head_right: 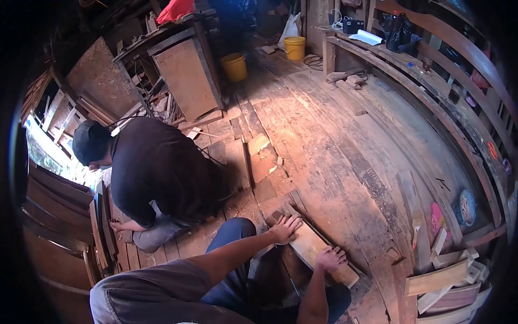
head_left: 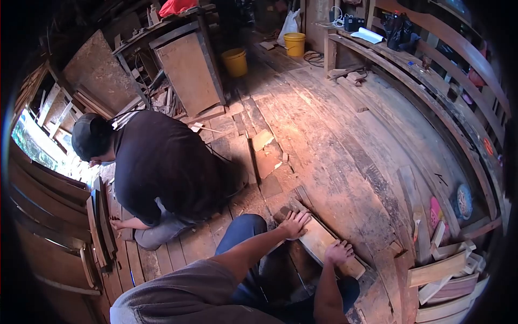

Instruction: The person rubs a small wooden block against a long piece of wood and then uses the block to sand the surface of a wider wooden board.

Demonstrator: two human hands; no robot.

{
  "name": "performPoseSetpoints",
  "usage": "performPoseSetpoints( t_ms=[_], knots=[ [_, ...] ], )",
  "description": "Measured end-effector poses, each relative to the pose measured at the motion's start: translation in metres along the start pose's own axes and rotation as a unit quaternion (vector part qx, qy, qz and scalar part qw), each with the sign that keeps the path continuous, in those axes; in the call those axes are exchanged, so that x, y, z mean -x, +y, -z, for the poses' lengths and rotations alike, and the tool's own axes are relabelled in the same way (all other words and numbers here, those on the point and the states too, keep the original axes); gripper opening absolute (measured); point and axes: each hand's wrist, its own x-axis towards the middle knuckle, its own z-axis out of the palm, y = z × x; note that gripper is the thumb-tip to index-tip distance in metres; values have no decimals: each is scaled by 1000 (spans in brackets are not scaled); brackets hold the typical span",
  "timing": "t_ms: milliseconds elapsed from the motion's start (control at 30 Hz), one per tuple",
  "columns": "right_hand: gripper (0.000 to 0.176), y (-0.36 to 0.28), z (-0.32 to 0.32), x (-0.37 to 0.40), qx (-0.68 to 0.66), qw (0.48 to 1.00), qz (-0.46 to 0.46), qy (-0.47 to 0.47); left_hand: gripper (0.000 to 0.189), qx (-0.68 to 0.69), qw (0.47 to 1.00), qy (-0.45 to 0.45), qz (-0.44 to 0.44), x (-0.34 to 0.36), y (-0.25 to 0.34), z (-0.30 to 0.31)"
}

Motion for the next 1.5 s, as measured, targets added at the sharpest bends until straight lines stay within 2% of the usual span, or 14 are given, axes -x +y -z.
performPoseSetpoints(
  t_ms=[133,200,267,467,733,867,900,933,967,1000,1067,1200,1367,1500],
  knots=[
    [41,-7,4,-5,-40,999,3,23,66,33,998,45,-23,-5,2,8],
    [39,-4,-1,0,-42,997,1,64,63,39,999,24,19,-6,13,27],
    [41,0,-1,1,-30,998,-14,53,63,23,994,102,-27,-4,12,25],
    [53,-7,10,-1,-28,998,-43,-20,63,46,995,85,-6,-9,6,13],
    [53,-6,19,-2,-32,997,-42,-59,59,63,993,102,-8,-7,7,17],
    [52,-1,-6,2,-40,999,-17,33,61,35,993,109,5,-4,10,14],
    [53,-2,5,2,-52,998,-23,-29,64,44,992,120,5,-3,10,14],
    [53,-2,8,1,-66,997,-21,-29,66,-13,990,138,-3,-4,8,9],
    [53,2,-8,4,-85,996,-7,31,68,-72,986,150,-1,0,11,14],
    [55,2,-4,1,-93,995,-29,-36,68,-14,982,190,-16,0,7,10],
    [53,6,-23,3,-95,995,-14,33,70,-27,977,212,-17,4,8,8],
    [47,0,-7,0,-64,993,-3,96,63,-82,980,181,20,5,14,2],
    [46,0,4,-1,-65,996,-8,53,61,-47,986,140,74,8,23,6],
    [49,-1,5,-2,-59,997,-15,36,62,-77,989,116,54,19,12,1]
  ],
)
